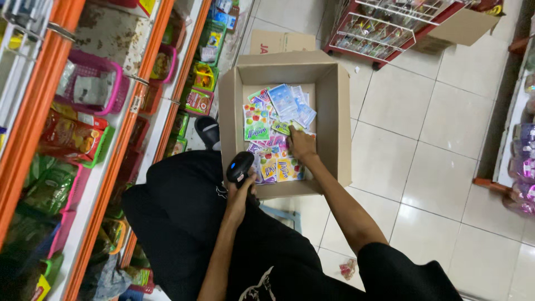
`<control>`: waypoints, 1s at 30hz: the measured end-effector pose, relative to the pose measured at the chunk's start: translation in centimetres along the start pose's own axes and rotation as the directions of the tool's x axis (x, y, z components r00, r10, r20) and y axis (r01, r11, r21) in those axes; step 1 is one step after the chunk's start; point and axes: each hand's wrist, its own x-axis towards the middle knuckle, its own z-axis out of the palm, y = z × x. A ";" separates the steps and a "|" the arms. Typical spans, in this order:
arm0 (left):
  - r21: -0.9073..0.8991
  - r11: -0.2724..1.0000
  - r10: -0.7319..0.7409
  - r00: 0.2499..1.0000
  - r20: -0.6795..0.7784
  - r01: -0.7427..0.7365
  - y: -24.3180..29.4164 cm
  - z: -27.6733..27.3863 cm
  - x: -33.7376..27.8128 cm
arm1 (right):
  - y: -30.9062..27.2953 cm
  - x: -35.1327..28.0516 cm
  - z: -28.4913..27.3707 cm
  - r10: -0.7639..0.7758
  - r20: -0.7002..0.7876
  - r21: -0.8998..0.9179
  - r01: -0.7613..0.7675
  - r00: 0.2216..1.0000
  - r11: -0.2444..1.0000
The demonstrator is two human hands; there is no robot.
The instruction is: The person scans packets of dessert mix using a handheld scanner and places them onto a shelf, then picks up more packets from a box on the floor to continue scanning and shelving them.
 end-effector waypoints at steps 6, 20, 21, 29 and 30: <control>-0.022 0.989 0.148 0.989 -0.001 -0.148 0.1 0.3 -0.2 | 0.6 -2.0 -0.8 -0.151 -0.001 -0.043 0.151 0.989 0.988; -0.213 0.962 0.177 0.984 0.016 -0.170 -1.4 -1.9 -2.7 | -6.0 -11.2 -6.8 -0.090 -0.100 0.693 0.134 0.991 0.709; -0.233 0.957 0.180 0.984 0.017 -0.171 -1.4 -2.0 -2.9 | -6.3 -11.8 -7.0 -0.022 -0.141 0.821 0.129 0.990 0.557; -0.101 0.974 0.208 0.976 0.069 -0.200 -4.5 -2.3 -5.3 | -4.3 -14.5 -9.8 0.129 -0.272 0.950 0.245 0.954 0.196; -0.002 0.974 0.226 0.968 0.112 -0.228 -4.4 -2.2 -5.8 | -4.2 -14.9 -10.3 0.112 -0.234 0.954 0.206 0.966 0.218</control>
